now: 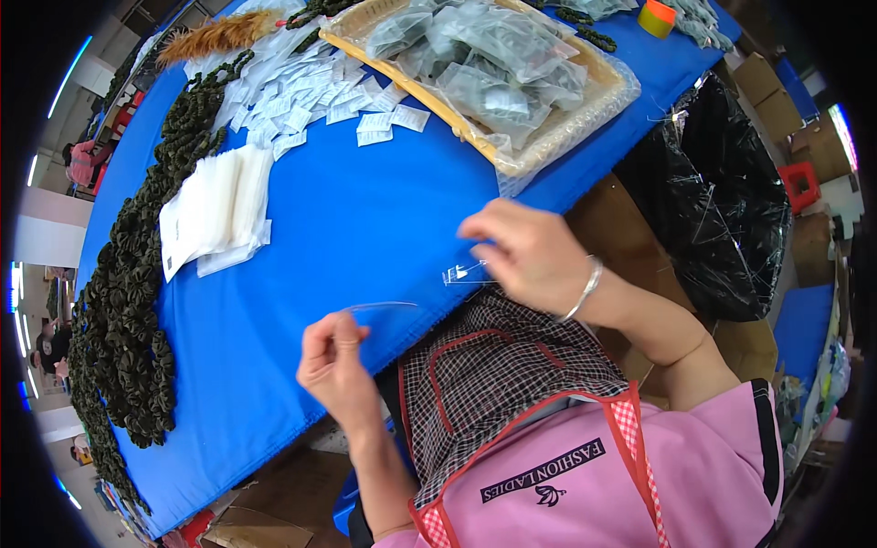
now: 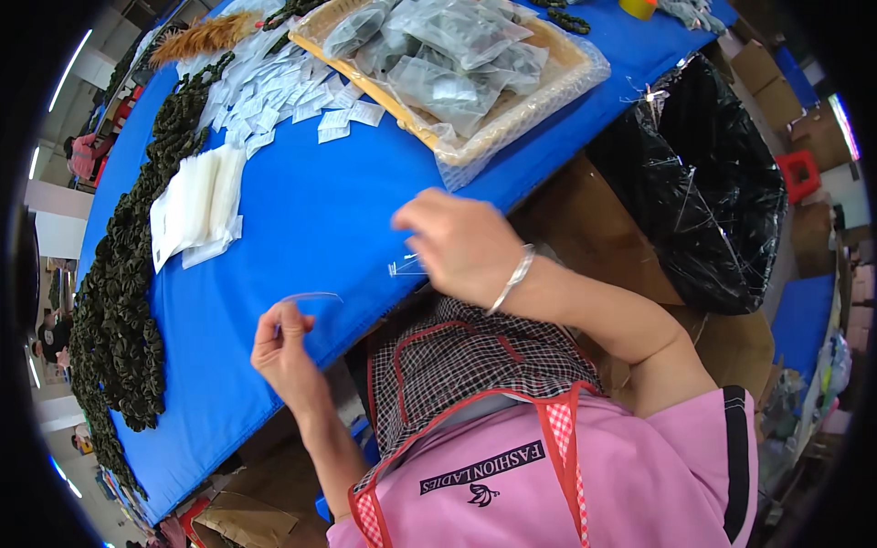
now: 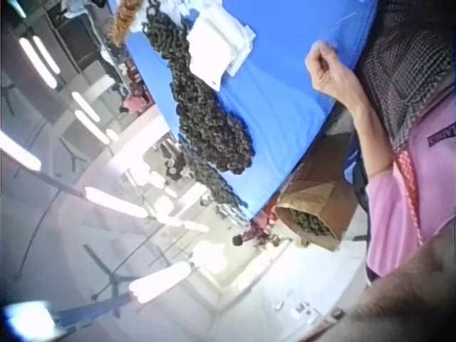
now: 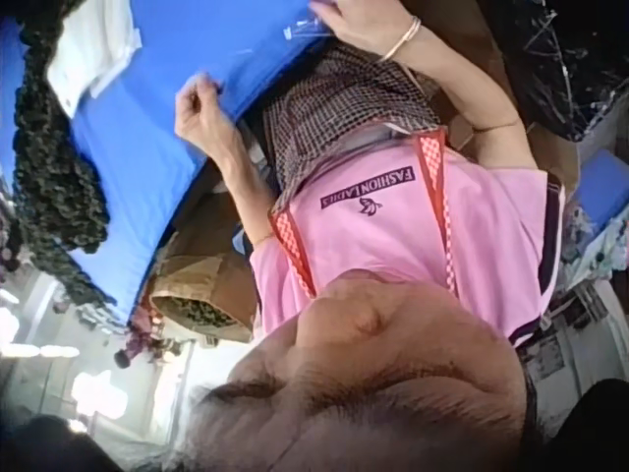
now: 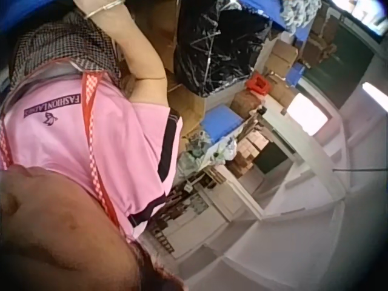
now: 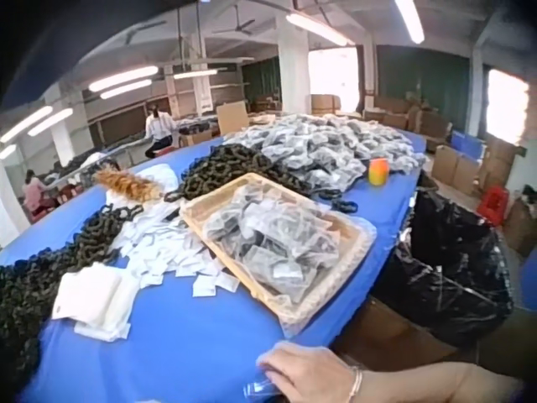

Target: The person packs dark green fabric hair scrunchies into small clear plastic bags. They pick up a scrunchie, place it inside a bag, and then move the packaged item to a yellow tray on the table. The process is repeated continuously with multiple items.

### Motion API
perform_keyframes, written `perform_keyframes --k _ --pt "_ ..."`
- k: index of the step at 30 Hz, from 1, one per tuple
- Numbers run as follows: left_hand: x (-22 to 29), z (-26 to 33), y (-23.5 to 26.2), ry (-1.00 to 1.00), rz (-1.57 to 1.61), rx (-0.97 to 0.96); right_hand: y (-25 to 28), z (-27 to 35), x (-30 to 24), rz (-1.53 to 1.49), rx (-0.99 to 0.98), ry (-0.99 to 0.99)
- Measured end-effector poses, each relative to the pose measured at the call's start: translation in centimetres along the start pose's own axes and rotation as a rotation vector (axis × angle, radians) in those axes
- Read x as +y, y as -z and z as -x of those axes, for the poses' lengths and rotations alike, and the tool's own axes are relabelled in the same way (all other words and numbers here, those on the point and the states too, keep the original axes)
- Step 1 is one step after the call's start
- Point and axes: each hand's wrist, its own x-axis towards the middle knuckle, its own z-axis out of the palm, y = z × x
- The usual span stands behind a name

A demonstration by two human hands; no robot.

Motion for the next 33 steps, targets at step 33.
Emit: perform_keyframes --k 33 --pt "1.0 1.4 -5.3 0.198 0.128 -0.636 29.3 11.5 18.4 0.133 0.095 -0.952"
